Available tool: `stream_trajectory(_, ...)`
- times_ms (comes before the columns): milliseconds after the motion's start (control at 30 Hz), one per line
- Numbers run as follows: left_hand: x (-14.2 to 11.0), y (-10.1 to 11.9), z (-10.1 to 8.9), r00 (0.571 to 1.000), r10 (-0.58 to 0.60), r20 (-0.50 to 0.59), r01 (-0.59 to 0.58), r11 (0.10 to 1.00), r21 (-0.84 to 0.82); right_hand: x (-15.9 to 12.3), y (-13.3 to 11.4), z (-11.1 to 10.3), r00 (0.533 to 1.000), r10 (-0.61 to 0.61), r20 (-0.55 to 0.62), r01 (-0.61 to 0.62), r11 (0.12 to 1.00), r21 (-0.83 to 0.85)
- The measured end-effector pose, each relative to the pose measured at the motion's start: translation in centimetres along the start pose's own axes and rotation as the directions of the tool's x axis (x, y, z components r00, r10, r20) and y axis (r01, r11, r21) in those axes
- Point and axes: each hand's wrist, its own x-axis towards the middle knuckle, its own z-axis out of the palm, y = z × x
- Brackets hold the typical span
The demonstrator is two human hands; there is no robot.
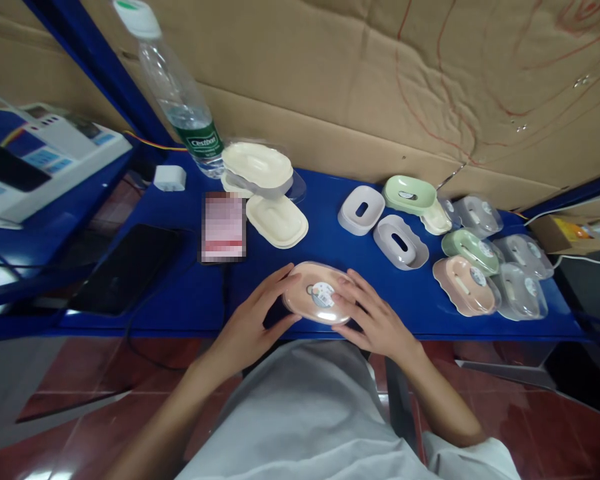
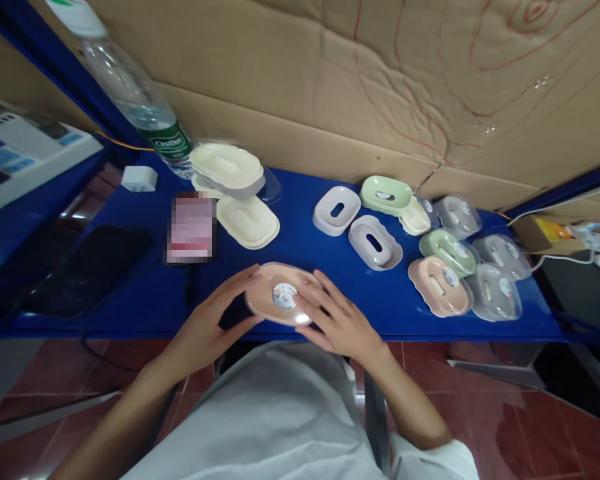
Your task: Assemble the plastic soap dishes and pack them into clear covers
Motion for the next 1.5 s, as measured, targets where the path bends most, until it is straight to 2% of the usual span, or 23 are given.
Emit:
stream_trajectory(167, 0.07, -0.03, 0.02, 1.000, -0.009, 0.004, 0.009, 1.000, -0.010, 0.22, 0.04, -0.19, 0.999, -0.036, 0.015, 0.036, 0.999, 0.028)
stream_trajectory(333, 0.06, -0.01, 0.27, 1.000, -0.004, -0.010, 0.003, 1.000, -0.008, 0.58, 0.08, -0.47, 0.999, -0.006, 0.033, 0.003, 0.995, 0.100)
stream_trajectory(433, 0.04, -0.02, 0.30, 1.000, 0.002, -0.017, -0.002, 1.000, -0.010, 0.57, 0.04, -0.30, 1.000, 0.000, 0.001, 0.000, 0.994, 0.110)
stream_trajectory(667, 0.18, 0.08, 0.21, 1.000, 0.009, -0.015, -0.009, 1.000, 0.000, 0.52, -0.33, 0.11, 0.995, -0.048, -0.089, 0.049, 0.999, 0.001)
stream_trajectory(867, 0.04, 0.00, 0.37, 0.999, 0.033, -0.015, -0.033, 0.999, 0.019, 0.35, -0.13, 0.19, 0.985, -0.056, -0.161, 0.063, 0.997, 0.036)
stream_trajectory(1100, -0.07, -0.16, 0.60, 0.997, 0.053, -0.063, -0.052, 0.999, 0.014, 0.05, 0.12, 0.17, 0.986, -0.037, -0.162, 0.054, 0.993, 0.102)
stream_trajectory(1333, -0.14, 0.06, 0.67, 0.998, 0.026, -0.050, -0.025, 0.999, 0.024, 0.21, 0.05, -0.08, 0.979, -0.040, -0.198, 0.071, 0.986, 0.149)
stream_trajectory(1500, -0.16, 0.03, 0.62, 0.999, 0.027, -0.041, -0.025, 0.999, 0.037, 0.27, 0.12, -0.07, 0.987, -0.016, -0.159, 0.045, 0.983, 0.180)
